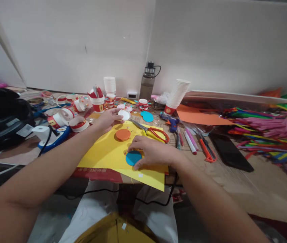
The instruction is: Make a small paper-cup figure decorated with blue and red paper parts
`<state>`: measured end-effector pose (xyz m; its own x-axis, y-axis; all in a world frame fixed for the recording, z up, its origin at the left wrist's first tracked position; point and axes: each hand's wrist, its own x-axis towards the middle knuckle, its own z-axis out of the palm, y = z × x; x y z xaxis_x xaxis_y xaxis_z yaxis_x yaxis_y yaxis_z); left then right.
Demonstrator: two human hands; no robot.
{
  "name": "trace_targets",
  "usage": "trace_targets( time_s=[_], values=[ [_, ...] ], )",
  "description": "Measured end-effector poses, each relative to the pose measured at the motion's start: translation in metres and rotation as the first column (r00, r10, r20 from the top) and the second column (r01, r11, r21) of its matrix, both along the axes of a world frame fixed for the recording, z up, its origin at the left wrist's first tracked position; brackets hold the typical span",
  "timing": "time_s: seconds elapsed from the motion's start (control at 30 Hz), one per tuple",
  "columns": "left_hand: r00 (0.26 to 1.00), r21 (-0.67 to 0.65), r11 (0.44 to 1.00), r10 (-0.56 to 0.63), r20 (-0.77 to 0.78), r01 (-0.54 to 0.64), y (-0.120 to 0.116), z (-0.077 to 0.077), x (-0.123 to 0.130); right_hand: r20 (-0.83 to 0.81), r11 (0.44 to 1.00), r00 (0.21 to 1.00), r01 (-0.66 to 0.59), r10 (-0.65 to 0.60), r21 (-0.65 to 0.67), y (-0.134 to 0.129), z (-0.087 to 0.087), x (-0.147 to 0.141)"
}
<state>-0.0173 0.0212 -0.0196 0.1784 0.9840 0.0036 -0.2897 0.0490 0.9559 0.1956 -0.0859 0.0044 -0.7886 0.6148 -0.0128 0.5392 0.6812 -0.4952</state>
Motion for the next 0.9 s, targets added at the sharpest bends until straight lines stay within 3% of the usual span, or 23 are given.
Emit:
trace_targets(
  time_s=[0.23, 0.33, 0.4, 0.47, 0.53, 0.63, 0.77, 0.9],
  values=[
    [0.999, -0.005, 1.000, -0.004, 0.044, 0.005, 0.000, -0.005, 0.001, 0.003, 0.999, 0.999, 0.046, -0.046, -0.023, -0.003, 0.010, 0.001],
    [1.000, -0.025, 1.000, 0.000, 0.027, 0.000, 0.001, -0.008, 0.000, -0.038, 0.981, 0.980, 0.194, -0.195, -0.014, -0.002, 0.014, 0.001],
    [1.000, -0.042, 0.999, 0.005, 0.022, -0.004, 0.001, -0.009, -0.001, -0.105, 0.928, 0.922, 0.372, -0.372, -0.017, 0.001, 0.012, 0.002],
    [0.999, -0.055, 0.998, 0.022, 0.030, -0.020, 0.001, -0.008, 0.000, -0.203, 0.852, 0.827, 0.507, -0.524, -0.131, 0.005, 0.008, 0.003],
    [0.998, -0.085, 0.996, 0.040, 0.045, -0.037, 0.000, -0.006, 0.001, -0.277, 0.767, 0.725, 0.527, -0.631, -0.366, 0.009, 0.004, 0.005],
    [0.998, -0.136, 0.990, 0.048, 0.050, -0.040, -0.003, -0.002, 0.004, -0.354, 0.648, 0.587, 0.421, -0.729, -0.635, 0.015, 0.000, 0.006],
    [0.999, -0.131, 0.991, 0.007, 0.039, -0.002, -0.008, 0.002, 0.006, -0.467, 0.668, 0.513, 0.329, -0.720, -0.668, 0.020, -0.002, 0.005],
    [0.997, -0.144, 0.987, -0.065, 0.032, 0.069, -0.012, 0.003, 0.007, -0.505, 0.692, 0.479, 0.411, -0.718, -0.593, 0.026, -0.007, 0.005]
  ],
)
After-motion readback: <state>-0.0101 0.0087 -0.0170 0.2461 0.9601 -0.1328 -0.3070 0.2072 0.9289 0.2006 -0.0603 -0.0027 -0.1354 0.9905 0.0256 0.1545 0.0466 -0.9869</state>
